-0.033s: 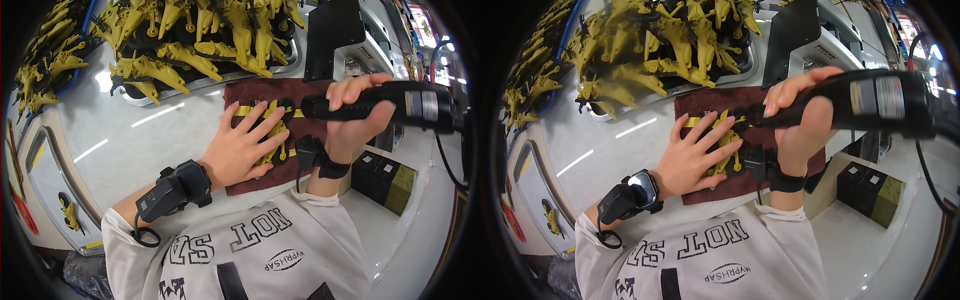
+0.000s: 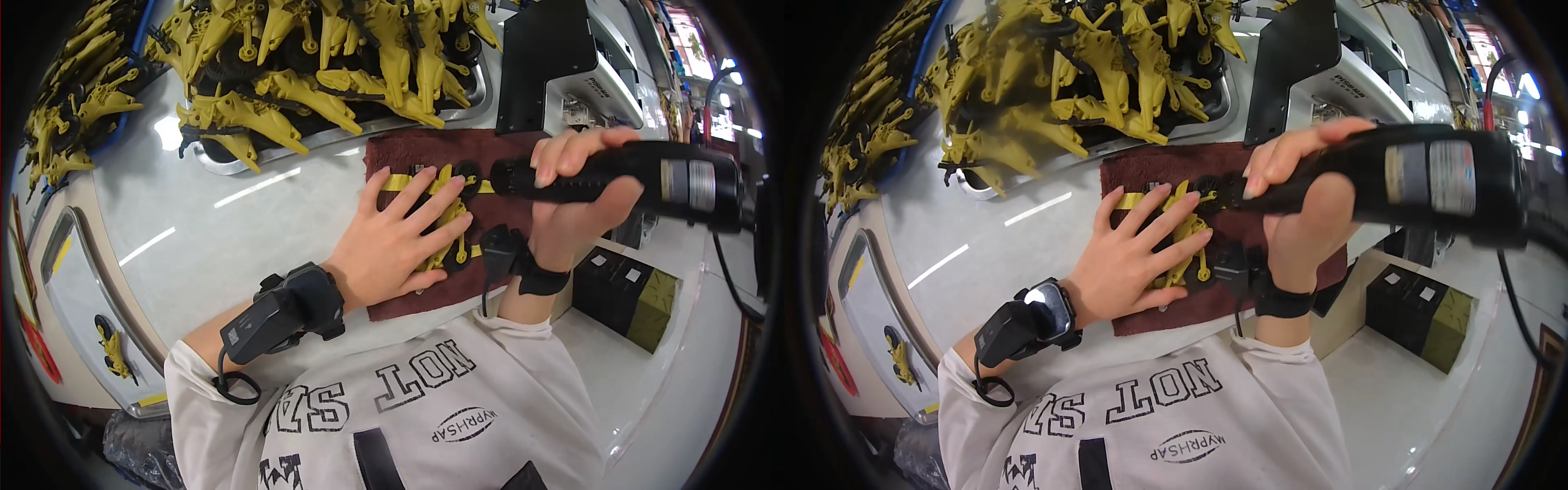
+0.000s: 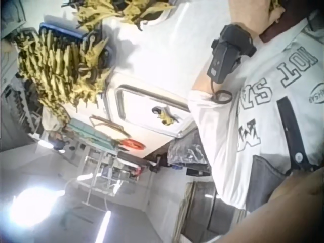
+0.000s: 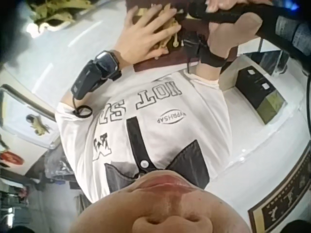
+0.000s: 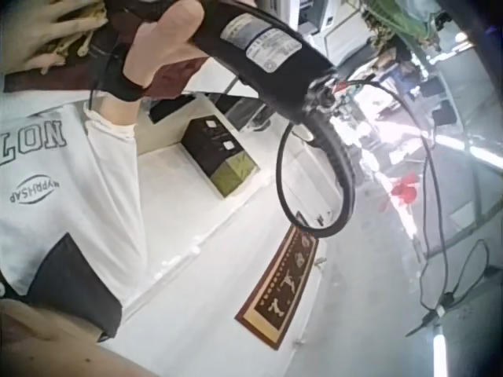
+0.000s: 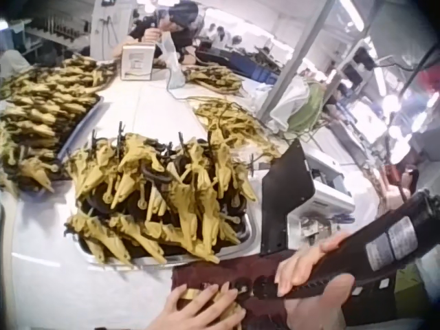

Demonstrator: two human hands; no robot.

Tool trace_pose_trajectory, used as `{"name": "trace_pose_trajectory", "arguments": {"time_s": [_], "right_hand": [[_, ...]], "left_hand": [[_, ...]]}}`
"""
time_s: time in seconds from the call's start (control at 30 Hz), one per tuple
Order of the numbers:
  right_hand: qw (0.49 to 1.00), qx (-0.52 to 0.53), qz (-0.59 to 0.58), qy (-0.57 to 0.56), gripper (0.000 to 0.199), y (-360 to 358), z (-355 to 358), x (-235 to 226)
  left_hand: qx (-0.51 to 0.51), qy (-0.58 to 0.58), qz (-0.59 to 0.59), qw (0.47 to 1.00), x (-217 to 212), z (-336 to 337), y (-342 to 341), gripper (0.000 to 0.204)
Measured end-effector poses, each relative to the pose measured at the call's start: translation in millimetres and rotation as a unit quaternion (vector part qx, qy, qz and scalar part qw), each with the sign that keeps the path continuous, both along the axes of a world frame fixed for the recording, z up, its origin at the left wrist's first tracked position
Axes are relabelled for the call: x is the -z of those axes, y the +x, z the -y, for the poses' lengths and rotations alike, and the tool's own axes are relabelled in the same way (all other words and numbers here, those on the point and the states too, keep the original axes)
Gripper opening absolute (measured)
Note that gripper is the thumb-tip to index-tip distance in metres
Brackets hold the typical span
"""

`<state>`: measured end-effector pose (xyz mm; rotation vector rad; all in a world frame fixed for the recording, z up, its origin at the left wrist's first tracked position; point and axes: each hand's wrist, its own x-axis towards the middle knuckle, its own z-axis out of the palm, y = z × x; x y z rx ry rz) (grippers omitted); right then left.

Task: Assembling and finishing plastic toy motorcycles using a hand-held thermal tool.

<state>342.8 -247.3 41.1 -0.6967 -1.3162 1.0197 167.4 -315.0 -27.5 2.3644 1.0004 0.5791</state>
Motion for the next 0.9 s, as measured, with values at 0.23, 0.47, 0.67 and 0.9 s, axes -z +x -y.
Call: {"name": "trace_pose_trajectory", "arguments": {"time_s": [0.23, 0.47, 0.67, 0.9], "right_hand": [[0.994, 0.097, 0.035, -0.020, 0.065, -10.6, 7.0, -8.2], [0.950, 0.296, 0.018, 0.095, 0.055, 65.0, -35.4, -85.0], [0.956, 0.290, 0.018, 0.043, 0.048, 48.8, -25.2, -62.5], [0.987, -0.005, -0.055, 0.148, 0.084, 2.0, 43.0, -25.3]], "left_hand": [[-0.001, 0.013, -0.039, 0.999, 0.5, -0.3, -0.8, 0.068], [-0.008, 0.058, -0.051, 0.997, -4.4, -4.8, 3.2, 0.064], [-0.012, 0.042, -0.052, 0.998, -4.9, -0.8, 0.6, 0.065], [-0.014, 0.029, -0.021, 0.999, -3.4, -0.5, 1.4, 0.064]]}}
